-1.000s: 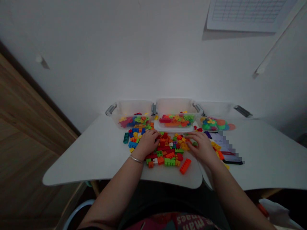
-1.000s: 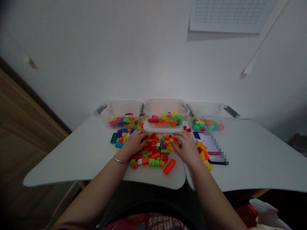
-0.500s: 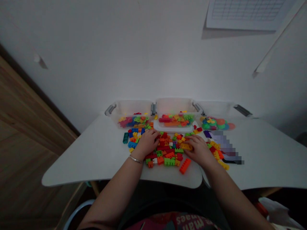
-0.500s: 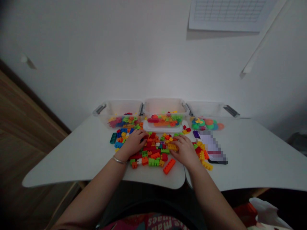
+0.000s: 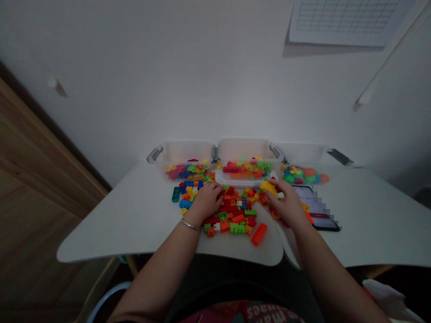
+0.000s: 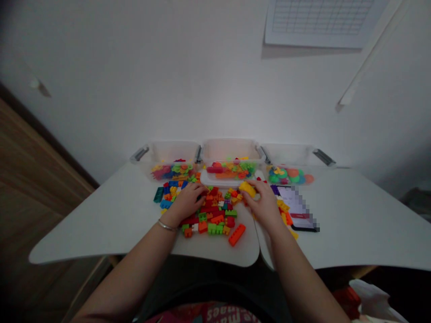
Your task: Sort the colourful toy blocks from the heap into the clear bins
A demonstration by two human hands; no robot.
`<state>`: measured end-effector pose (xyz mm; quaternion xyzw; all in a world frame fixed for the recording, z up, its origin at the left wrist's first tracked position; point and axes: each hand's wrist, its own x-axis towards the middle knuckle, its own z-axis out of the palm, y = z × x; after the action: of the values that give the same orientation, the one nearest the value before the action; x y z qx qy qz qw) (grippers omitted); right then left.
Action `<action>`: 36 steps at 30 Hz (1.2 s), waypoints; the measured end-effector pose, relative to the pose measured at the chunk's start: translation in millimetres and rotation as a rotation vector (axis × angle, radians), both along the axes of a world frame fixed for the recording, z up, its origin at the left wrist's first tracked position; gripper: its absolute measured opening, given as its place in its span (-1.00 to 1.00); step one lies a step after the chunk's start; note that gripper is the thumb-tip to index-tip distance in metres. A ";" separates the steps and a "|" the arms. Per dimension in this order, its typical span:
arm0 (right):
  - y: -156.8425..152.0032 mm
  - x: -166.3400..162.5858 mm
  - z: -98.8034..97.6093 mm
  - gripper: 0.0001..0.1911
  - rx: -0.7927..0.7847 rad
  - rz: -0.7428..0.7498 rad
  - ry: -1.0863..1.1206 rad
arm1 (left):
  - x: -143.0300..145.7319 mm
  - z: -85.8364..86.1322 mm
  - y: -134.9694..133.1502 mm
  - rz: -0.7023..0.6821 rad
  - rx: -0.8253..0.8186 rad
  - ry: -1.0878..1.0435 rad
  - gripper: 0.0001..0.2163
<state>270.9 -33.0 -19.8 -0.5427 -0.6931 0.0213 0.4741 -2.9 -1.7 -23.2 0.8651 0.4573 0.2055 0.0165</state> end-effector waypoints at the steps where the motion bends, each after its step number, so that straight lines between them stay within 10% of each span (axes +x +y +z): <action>1: 3.6 -0.5 8.6 -0.61 0.018 -0.012 0.046 | 0.0 0.1 0.0 -0.002 0.002 -0.001 -0.80; 15: 91.5 -19.6 47.7 -0.67 0.154 -0.061 0.360 | -0.7 0.5 -0.2 -0.004 -0.015 -0.024 -0.81; 36: 82.9 -42.8 47.5 -0.67 0.126 0.020 -0.023 | -1.9 -4.4 2.1 0.013 0.010 0.002 -0.81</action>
<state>228.1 49.9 27.7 -0.5050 -0.7038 -0.0236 0.4991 -4.8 0.4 -27.6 0.8624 0.4620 0.2069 0.0102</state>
